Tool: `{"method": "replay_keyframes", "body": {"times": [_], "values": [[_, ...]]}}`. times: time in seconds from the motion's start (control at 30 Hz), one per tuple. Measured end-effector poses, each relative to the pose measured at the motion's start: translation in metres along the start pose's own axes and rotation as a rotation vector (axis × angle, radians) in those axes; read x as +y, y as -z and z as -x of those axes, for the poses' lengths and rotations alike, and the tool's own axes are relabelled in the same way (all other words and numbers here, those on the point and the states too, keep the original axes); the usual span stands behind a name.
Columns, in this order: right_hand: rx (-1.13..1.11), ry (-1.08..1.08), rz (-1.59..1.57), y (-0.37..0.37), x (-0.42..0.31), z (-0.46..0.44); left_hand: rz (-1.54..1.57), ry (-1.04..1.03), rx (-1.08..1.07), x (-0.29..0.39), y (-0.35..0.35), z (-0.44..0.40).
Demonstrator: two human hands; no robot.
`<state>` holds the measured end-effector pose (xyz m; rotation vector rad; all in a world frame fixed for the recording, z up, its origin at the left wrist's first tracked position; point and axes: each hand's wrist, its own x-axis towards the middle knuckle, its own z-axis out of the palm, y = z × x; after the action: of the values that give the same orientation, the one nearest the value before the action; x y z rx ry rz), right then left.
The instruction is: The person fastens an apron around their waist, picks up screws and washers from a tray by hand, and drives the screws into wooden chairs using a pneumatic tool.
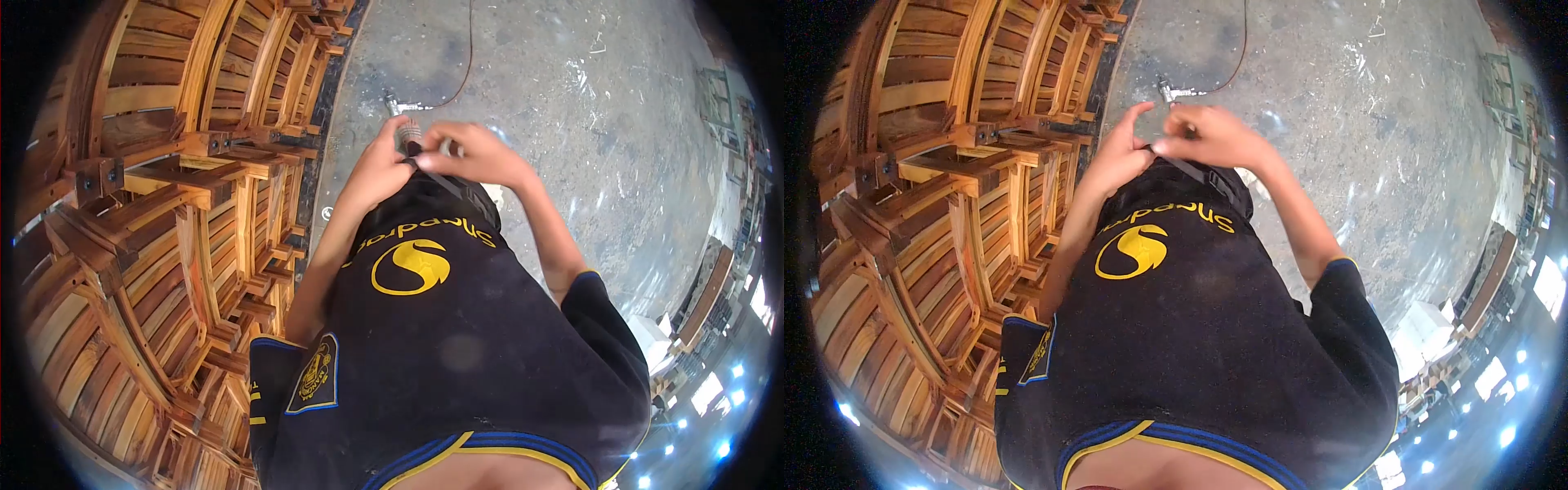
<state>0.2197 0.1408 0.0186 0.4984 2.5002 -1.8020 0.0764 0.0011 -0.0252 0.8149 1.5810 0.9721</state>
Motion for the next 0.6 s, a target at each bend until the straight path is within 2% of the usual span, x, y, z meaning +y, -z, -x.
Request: {"method": "replay_keyframes", "body": {"times": [0.07, 0.13, 0.17, 0.2, 0.23, 0.27, 0.37, 0.4, 0.43, 0.5, 0.6], "values": [[-0.026, 0.021, -0.002, 0.007, -0.008, 0.034, 0.131, 0.12, -0.043, 0.008, -0.014, -0.009], [-0.101, -0.24, 0.061, 0.005, -0.015, 0.059, 0.193, 0.15, -0.122, 0.015, -0.028, -0.019], [-0.093, -0.241, 0.061, 0.001, -0.014, 0.064, 0.143, 0.107, -0.196, 0.014, -0.036, -0.025], [0.01, -0.345, 0.051, -0.006, -0.01, 0.069, 0.093, 0.068, -0.275, 0.02, -0.043, -0.028], [0.113, -0.451, 0.04, -0.013, -0.007, 0.076, 0.031, 0.161, -0.368, 0.027, -0.048, -0.033], [0.127, -0.457, 0.035, -0.018, -0.005, 0.081, 0.025, 0.159, -0.382, 0.032, -0.051, -0.033], [0.313, -0.481, -0.11, -0.031, 0.005, 0.092, 0.259, 0.373, -0.33, 0.039, -0.059, -0.029], [0.425, -0.448, -0.28, -0.04, 0.008, 0.093, 0.242, 0.374, -0.35, 0.037, -0.059, -0.028], [0.537, -0.407, -0.451, -0.05, 0.01, 0.092, 0.342, 0.397, -0.275, 0.032, -0.057, -0.027], [0.62, -0.401, -0.515, -0.066, 0.014, 0.086, 0.469, 0.403, -0.152, 0.025, -0.053, -0.025], [0.688, -0.396, -0.56, -0.074, 0.023, 0.083, 0.497, 0.41, -0.096, 0.026, -0.045, -0.022]]}}
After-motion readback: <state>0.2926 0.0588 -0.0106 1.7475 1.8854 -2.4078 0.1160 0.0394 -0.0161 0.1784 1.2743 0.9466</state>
